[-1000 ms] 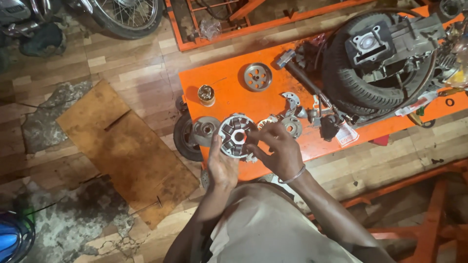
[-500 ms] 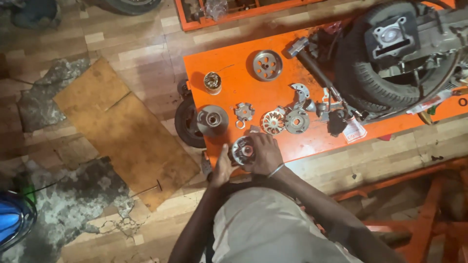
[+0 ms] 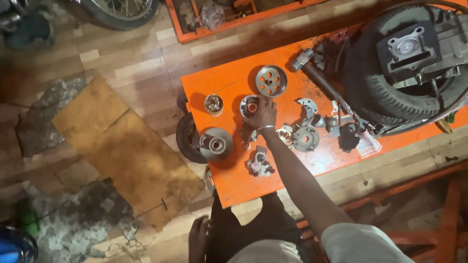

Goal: The person wipes a clutch hub and clutch plates with a cloth, then fits the plates and related components together by hand over the workbench, pressing parts into place and picking up small hardware from the table.

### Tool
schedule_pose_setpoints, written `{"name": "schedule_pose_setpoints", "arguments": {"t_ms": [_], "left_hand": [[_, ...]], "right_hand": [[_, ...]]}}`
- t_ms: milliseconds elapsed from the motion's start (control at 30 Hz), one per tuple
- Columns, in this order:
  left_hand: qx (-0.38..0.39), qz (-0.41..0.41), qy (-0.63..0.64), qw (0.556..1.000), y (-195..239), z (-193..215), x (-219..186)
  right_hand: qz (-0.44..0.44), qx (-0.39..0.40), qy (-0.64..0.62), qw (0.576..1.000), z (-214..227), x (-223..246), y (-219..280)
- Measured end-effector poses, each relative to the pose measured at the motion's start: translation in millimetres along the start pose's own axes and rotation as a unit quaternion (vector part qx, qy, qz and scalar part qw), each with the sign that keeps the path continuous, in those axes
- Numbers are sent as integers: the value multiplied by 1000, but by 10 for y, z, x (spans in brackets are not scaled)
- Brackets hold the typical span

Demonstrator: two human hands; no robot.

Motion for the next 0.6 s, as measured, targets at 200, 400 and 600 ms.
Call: {"name": "schedule_pose_setpoints", "arguments": {"t_ms": [200,400,600], "left_hand": [[-12,113,-126,986,-135,688,344],[65,-195,-330,921,-223,245,-491],[339,-291,-376,812,-173,-1441,-1740]], "right_hand": [[-60,22,29,998,-106,-52,96],[35,22,38,998,-441,-745,1529],[-37,192,-712,674,-1207,-1366,2469]]}}
Point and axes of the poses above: each hand's wrist, its own y-axis away from the middle knuckle, its own z-axis out of the back of the hand, x = y × z, the point moved 6 cm from there along -y, towards the middle knuckle, and after that the axes turned 12 degrees about -z, right-handed, at the moved point
